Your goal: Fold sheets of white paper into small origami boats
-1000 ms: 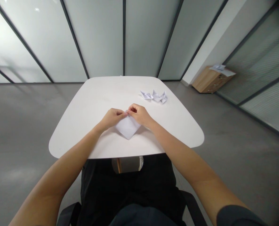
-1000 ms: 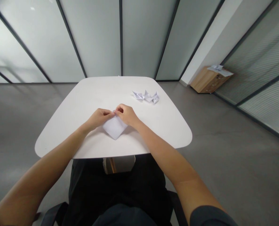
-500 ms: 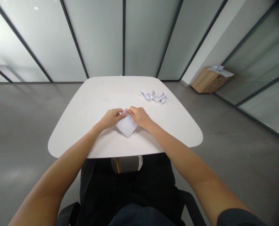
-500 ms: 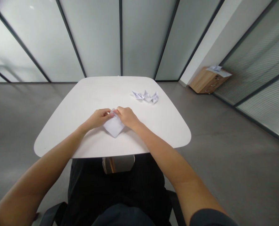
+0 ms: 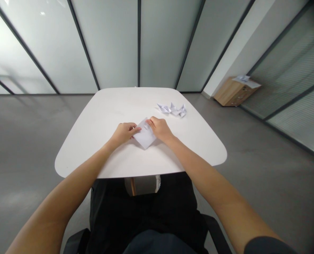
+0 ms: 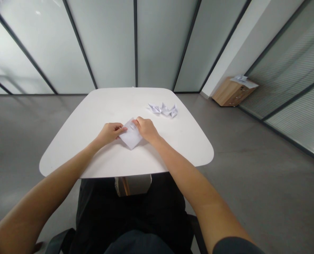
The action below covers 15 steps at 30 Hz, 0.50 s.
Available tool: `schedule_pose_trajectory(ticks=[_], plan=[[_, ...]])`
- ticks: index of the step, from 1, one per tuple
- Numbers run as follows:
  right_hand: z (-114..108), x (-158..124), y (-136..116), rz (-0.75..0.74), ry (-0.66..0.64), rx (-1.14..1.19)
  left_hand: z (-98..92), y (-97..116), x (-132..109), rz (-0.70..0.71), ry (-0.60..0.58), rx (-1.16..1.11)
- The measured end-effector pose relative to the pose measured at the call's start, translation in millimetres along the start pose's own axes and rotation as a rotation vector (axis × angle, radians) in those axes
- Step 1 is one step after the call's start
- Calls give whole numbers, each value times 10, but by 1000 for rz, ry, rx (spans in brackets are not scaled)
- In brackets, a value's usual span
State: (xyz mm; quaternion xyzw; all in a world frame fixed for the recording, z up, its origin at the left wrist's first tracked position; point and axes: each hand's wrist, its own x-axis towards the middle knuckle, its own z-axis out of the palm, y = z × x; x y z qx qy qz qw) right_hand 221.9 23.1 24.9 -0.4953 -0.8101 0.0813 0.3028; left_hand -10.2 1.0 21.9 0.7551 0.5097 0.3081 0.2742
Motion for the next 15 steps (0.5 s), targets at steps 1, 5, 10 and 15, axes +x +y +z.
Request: schedule_pose_trajectory(ticks=[1, 5, 10, 15], plan=[[7, 7, 11, 7, 9, 8, 0, -5, -6, -11, 7, -33], [42, 35, 69, 48, 76, 13, 27, -60, -8, -16, -44, -251], [61, 55, 109, 48, 118, 48, 70, -106, 24, -52, 5, -323], [71, 74, 99, 112, 219, 70, 119, -98, 27, -98, 31, -543]])
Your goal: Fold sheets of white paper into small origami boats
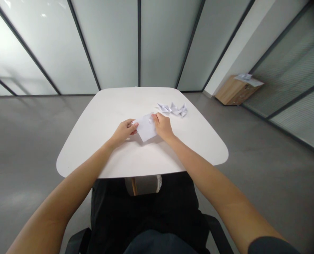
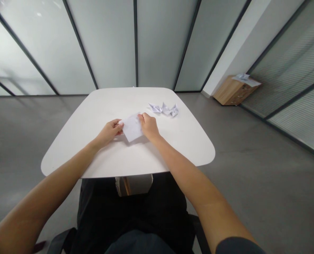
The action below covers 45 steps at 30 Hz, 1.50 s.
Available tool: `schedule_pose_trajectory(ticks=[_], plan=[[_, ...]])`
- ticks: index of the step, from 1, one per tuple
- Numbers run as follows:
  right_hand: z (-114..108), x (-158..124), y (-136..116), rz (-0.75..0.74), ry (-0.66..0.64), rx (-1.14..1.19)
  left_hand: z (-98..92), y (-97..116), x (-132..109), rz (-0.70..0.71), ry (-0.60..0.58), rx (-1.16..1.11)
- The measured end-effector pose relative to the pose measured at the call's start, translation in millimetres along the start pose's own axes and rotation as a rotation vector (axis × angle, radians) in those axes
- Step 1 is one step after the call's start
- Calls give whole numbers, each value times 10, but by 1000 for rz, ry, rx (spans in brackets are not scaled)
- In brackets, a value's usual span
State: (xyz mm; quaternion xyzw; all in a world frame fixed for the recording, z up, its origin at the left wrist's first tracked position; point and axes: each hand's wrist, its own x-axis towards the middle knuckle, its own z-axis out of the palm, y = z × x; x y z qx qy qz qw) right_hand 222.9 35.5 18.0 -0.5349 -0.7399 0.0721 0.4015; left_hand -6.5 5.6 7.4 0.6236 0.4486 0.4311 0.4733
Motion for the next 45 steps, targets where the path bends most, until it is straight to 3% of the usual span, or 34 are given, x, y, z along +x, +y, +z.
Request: schedule_pose_trajectory(ticks=[4, 11, 14, 17, 18, 19, 21, 23, 25, 34, 41, 45], plan=[[11, 2, -4, 32, 53, 0, 34, -4, 0, -88, -71, 65], [47, 20, -26, 37, 0, -38, 21, 20, -10, -24, -14, 51], [93, 28, -12, 92, -139, -135, 2, 40, -23, 46, 75, 344], [133, 4, -25, 106, -264, -252, 22, 66, -57, 262, 293, 691], [141, -10, -41, 106, -290, -289, 39, 69, -71, 348, 309, 761], [145, -26, -63, 106, -308, -326, 59, 67, -85, 427, 267, 815], [147, -62, -113, 103, -329, -399, 98, 40, -106, 538, 68, 892], [142, -94, -159, 79, -333, -459, 119, -12, -113, 561, -116, 928], [136, -119, -189, 42, -336, -498, 116, -71, -104, 525, -202, 950], [173, -128, -191, -33, -288, -567, 43, -152, -13, 511, -384, 1045], [270, -129, -87, 70, -268, -550, 32, -148, -123, 510, -424, 1116], [199, -59, -43, 98, -296, -485, 43, -68, -170, 461, -448, 1177]])
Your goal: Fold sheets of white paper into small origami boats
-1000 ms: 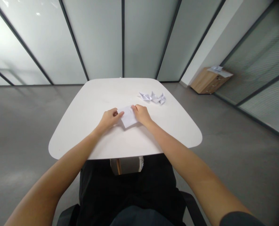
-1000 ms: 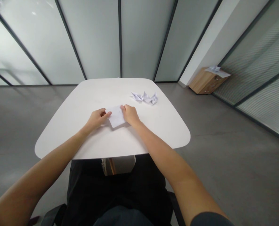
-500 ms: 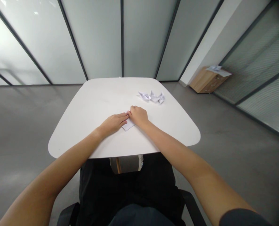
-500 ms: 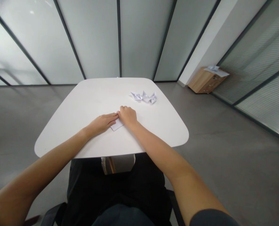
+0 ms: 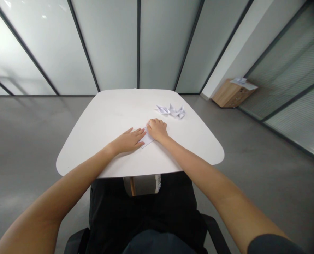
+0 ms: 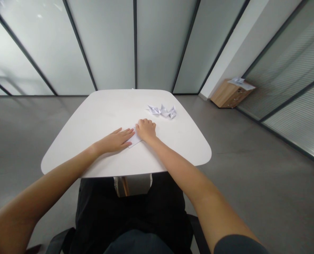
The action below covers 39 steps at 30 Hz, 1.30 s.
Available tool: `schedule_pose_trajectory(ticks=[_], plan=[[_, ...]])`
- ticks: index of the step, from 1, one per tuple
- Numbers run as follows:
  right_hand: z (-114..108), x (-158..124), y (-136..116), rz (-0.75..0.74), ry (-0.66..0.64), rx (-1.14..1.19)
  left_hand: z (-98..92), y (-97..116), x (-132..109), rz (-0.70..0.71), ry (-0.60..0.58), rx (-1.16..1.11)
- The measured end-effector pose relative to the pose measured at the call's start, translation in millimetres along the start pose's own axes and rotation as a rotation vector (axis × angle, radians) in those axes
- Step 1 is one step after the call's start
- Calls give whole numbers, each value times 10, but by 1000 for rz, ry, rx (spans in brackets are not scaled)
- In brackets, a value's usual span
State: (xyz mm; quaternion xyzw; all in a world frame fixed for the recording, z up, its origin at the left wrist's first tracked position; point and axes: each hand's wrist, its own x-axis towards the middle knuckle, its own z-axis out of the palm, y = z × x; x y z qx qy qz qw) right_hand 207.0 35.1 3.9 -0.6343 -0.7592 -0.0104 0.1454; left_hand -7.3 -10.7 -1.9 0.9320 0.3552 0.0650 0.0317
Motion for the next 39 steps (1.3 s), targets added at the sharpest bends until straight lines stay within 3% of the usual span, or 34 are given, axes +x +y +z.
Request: schedule_pose_trajectory(ticks=[2, 6, 9, 11, 18, 22, 25, 32, 39], plan=[[-76, -29, 64, -51, -42, 44, -40, 35, -3, -14, -30, 11], [-208, -317, 177, -435, -53, 5, -97, 133, -28, -54, -51, 27], [-233, -615, 182, -578, -251, 40, -112, 207, -51, -88, -44, 44], [-226, -756, 155, -584, -335, 48, -110, 237, -59, -107, -41, 57], [-234, -831, 127, -587, -363, 53, -99, 264, -62, -123, -39, 56], [-222, -730, 173, -592, -361, 100, -121, 269, -65, -120, -51, 63], [-191, -568, 194, -602, -289, 149, -134, 266, -66, -111, -61, 51], [-159, -188, 160, -594, -299, 145, -101, 245, -65, -107, -38, 55], [-101, -217, 239, -639, -219, 91, -85, 263, -61, -120, -9, 80]])
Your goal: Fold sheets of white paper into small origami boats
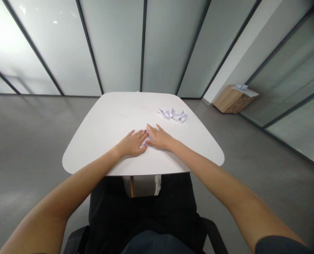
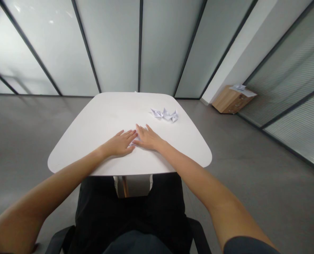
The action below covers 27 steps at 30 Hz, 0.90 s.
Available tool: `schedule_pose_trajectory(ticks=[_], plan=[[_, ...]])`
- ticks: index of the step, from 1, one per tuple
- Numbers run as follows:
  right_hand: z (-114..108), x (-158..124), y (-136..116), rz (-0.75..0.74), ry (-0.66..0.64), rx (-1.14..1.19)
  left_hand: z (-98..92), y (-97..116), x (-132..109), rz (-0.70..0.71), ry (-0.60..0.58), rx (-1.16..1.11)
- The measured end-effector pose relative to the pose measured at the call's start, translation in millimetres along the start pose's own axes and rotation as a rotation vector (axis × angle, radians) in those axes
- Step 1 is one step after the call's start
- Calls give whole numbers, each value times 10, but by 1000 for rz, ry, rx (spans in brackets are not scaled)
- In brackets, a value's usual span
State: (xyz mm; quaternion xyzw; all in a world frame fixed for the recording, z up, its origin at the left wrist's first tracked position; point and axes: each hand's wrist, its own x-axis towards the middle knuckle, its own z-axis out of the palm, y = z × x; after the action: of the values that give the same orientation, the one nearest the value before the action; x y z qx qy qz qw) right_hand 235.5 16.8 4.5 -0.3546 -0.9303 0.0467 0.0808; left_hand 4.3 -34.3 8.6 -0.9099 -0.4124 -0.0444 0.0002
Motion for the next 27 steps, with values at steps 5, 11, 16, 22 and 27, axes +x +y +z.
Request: schedule_pose_trajectory(ticks=[5, 11, 16, 22, 27], plan=[[-22, -242, 25, 40, -18, -94, 34, -2, 13, -7, 7, 13], [-123, -584, -18, 49, -90, -141, 51, -19, 26, -10, -34, 11], [-149, -799, -102, 83, -102, -99, 35, -27, 28, -9, -62, -1], [-158, -776, -369, 87, -58, -81, -16, 1, 12, -14, -67, -24], [-93, -738, -482, 104, -87, -21, -44, -25, -11, -11, -66, -35]])
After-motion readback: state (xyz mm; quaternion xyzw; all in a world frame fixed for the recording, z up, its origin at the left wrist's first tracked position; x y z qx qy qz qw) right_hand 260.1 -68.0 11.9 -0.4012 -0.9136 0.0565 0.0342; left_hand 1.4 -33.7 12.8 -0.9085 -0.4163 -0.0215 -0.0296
